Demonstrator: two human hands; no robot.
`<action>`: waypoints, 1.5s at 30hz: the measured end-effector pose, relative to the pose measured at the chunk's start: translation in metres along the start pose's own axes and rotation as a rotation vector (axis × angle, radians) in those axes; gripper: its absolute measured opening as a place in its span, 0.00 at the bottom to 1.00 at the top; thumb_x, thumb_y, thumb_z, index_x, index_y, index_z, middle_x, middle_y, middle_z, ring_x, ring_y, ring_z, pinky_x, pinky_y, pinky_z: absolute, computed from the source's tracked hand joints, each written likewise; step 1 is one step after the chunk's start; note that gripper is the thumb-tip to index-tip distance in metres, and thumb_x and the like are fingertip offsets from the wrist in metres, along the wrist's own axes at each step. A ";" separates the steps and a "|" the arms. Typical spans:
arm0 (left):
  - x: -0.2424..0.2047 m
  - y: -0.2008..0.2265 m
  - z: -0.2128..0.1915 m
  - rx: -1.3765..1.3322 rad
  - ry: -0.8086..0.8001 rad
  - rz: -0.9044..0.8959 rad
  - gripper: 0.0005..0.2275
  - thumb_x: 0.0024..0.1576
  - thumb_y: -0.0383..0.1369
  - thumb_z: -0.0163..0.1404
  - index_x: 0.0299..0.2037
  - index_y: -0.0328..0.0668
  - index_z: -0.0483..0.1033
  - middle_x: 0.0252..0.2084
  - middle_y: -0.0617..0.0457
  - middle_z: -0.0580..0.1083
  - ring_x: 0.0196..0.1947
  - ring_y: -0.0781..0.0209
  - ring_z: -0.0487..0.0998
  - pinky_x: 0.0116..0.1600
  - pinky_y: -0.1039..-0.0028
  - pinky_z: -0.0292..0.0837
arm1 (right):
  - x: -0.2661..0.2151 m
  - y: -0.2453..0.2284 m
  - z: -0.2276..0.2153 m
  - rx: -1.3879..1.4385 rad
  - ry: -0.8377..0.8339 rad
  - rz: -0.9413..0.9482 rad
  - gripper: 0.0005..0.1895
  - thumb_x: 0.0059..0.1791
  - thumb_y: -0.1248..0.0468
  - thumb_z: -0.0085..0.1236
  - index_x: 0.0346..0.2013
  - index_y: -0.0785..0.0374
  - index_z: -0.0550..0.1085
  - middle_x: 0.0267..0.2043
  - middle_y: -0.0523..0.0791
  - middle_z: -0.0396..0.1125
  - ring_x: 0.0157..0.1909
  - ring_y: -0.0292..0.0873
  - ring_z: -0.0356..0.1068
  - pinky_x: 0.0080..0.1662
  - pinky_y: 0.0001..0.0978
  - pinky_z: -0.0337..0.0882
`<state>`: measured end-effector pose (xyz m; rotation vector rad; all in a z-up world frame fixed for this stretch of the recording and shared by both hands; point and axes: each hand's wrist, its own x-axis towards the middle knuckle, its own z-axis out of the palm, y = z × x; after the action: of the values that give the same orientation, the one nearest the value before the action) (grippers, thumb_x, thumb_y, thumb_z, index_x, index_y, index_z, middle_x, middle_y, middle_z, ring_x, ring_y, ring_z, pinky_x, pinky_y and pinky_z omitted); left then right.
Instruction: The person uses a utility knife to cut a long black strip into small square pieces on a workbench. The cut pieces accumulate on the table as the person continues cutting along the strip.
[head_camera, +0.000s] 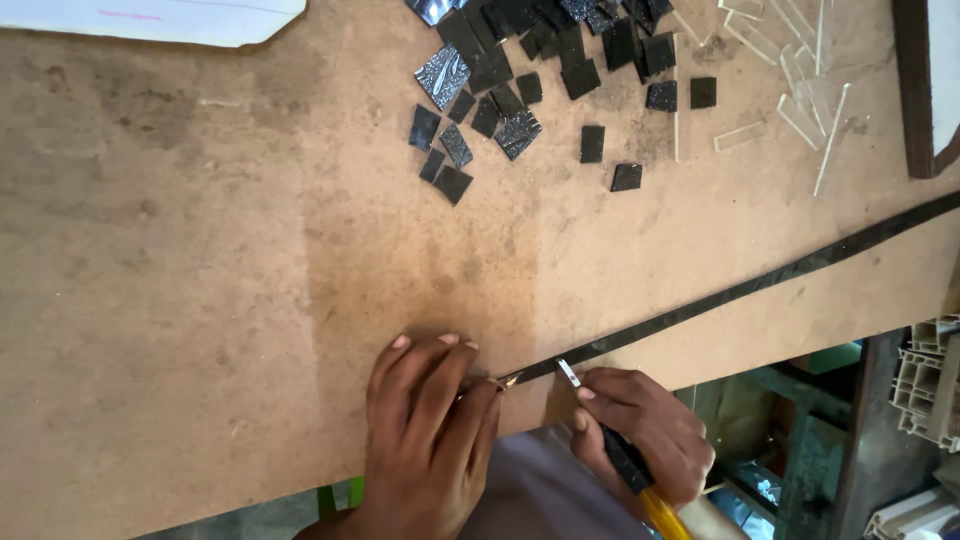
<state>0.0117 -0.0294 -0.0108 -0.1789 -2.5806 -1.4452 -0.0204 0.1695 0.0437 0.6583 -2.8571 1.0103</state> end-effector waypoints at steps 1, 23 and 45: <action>0.000 0.001 0.000 0.000 -0.005 -0.007 0.08 0.55 0.26 0.60 0.41 0.33 0.77 0.56 0.41 0.72 0.60 0.41 0.72 0.66 0.43 0.64 | 0.000 0.001 0.000 0.005 -0.009 -0.003 0.08 0.43 0.77 0.65 0.33 0.73 0.73 0.34 0.55 0.73 0.38 0.52 0.79 0.41 0.36 0.81; -0.005 -0.007 -0.018 0.041 0.007 -0.012 0.08 0.54 0.28 0.61 0.40 0.33 0.78 0.56 0.39 0.73 0.59 0.39 0.73 0.64 0.44 0.69 | -0.002 -0.006 0.009 0.044 0.016 -0.007 0.09 0.43 0.77 0.65 0.34 0.74 0.73 0.35 0.56 0.73 0.38 0.52 0.80 0.40 0.36 0.81; -0.012 -0.023 -0.034 0.102 0.092 0.042 0.07 0.52 0.28 0.62 0.36 0.39 0.78 0.51 0.41 0.75 0.56 0.41 0.73 0.62 0.49 0.72 | 0.001 -0.007 0.010 0.101 -0.010 -0.035 0.08 0.44 0.78 0.62 0.35 0.75 0.73 0.33 0.57 0.73 0.37 0.51 0.80 0.37 0.35 0.80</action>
<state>0.0226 -0.0711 -0.0153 -0.1483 -2.5529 -1.2735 -0.0171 0.1584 0.0400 0.7201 -2.8083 1.1550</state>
